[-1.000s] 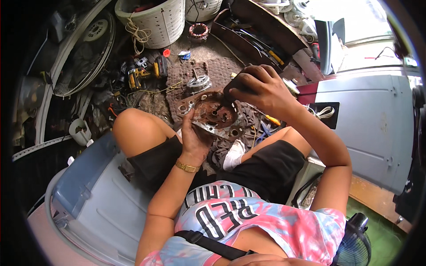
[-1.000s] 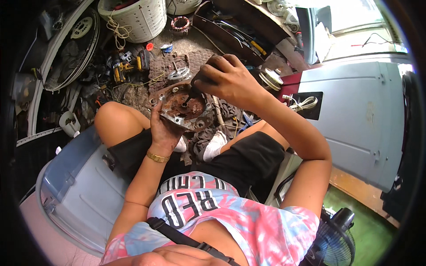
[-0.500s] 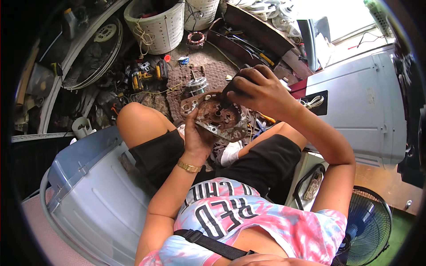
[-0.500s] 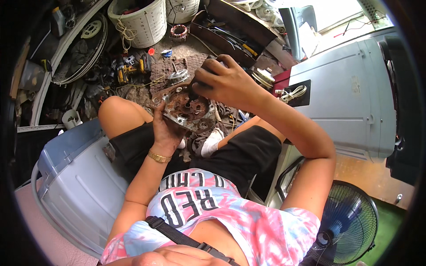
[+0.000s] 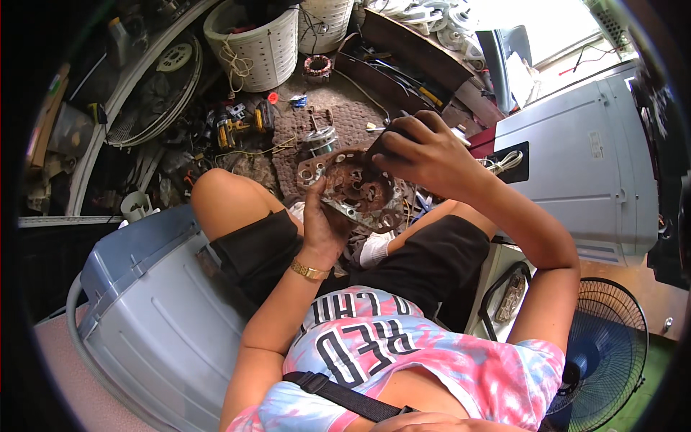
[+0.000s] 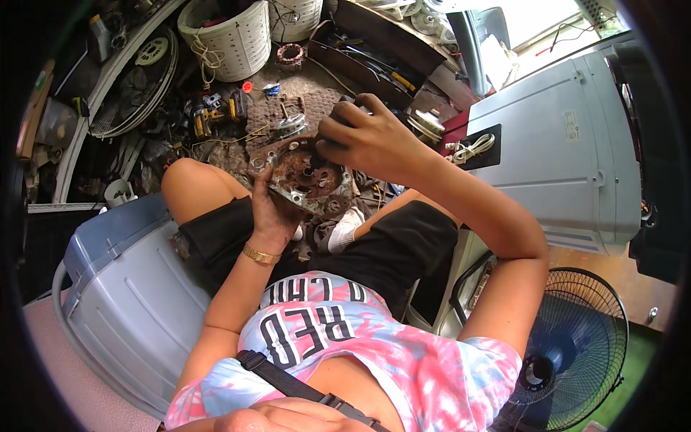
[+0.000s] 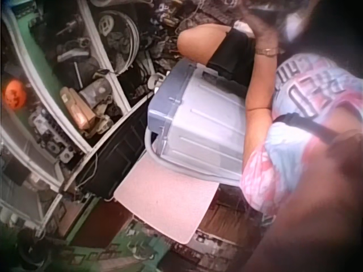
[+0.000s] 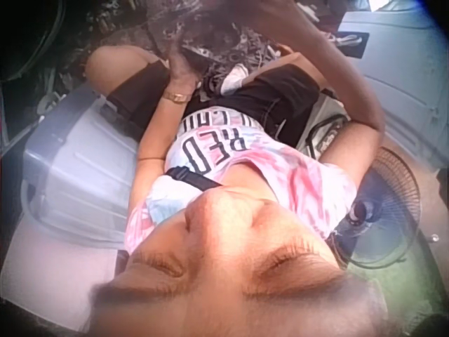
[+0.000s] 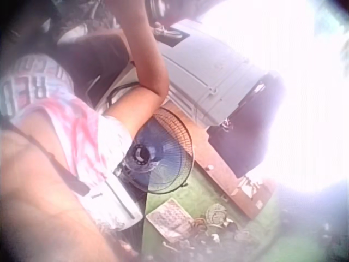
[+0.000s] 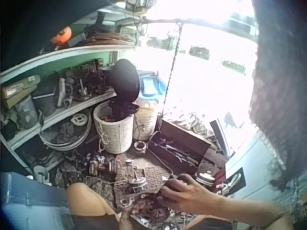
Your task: The person disassembles old electric motor components by separating the stator, rotor, and bracket, then assembles a motor by fitting the rotor and stator into the housing by hand.
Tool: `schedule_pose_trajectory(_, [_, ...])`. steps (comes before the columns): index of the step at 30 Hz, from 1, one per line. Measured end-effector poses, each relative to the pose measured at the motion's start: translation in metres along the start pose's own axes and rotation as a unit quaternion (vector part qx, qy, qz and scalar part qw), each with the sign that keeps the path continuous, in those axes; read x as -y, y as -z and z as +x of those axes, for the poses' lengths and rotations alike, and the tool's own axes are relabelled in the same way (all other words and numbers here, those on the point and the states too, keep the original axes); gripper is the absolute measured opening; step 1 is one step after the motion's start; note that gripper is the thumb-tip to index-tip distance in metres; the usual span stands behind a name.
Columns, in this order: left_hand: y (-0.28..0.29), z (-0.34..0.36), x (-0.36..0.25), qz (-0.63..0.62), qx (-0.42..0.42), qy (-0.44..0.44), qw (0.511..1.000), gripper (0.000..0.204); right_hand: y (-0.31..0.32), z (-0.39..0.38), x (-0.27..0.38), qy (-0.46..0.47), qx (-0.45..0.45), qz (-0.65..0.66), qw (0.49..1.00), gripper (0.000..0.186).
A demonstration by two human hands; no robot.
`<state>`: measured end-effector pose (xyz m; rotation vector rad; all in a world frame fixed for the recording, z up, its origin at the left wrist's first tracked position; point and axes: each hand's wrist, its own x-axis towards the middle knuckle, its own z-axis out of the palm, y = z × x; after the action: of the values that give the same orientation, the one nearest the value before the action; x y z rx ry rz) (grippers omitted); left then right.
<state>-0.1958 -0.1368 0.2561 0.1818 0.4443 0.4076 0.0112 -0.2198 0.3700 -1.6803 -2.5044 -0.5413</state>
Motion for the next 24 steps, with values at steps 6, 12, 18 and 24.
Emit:
schedule_pose_trajectory(6, [0.003, 0.008, 0.0, 0.005, -0.009, -0.009, 1.0, 0.057, -0.009, -0.005, -0.008, -0.02, 0.011, 0.013, 1.0, 0.028])
schedule_pose_trajectory(12, [0.006, 0.026, -0.003, 0.018, -0.017, -0.023, 0.999, 0.048, -0.047, -0.021, -0.025, -0.148, 0.02, 0.183, 0.972, 0.037])
schedule_pose_trajectory(18, [0.076, 0.082, -0.004, -0.017, -0.137, 0.016, 0.99, 0.044, -0.184, -0.068, -0.085, -0.427, -0.119, 0.47, 0.763, 0.042])
schedule_pose_trajectory(24, [0.202, 0.165, 0.028, -0.032, -0.276, 0.033, 0.96, 0.024, -0.332, -0.09, -0.227, -0.61, -0.182, 0.277, 0.72, 0.045])
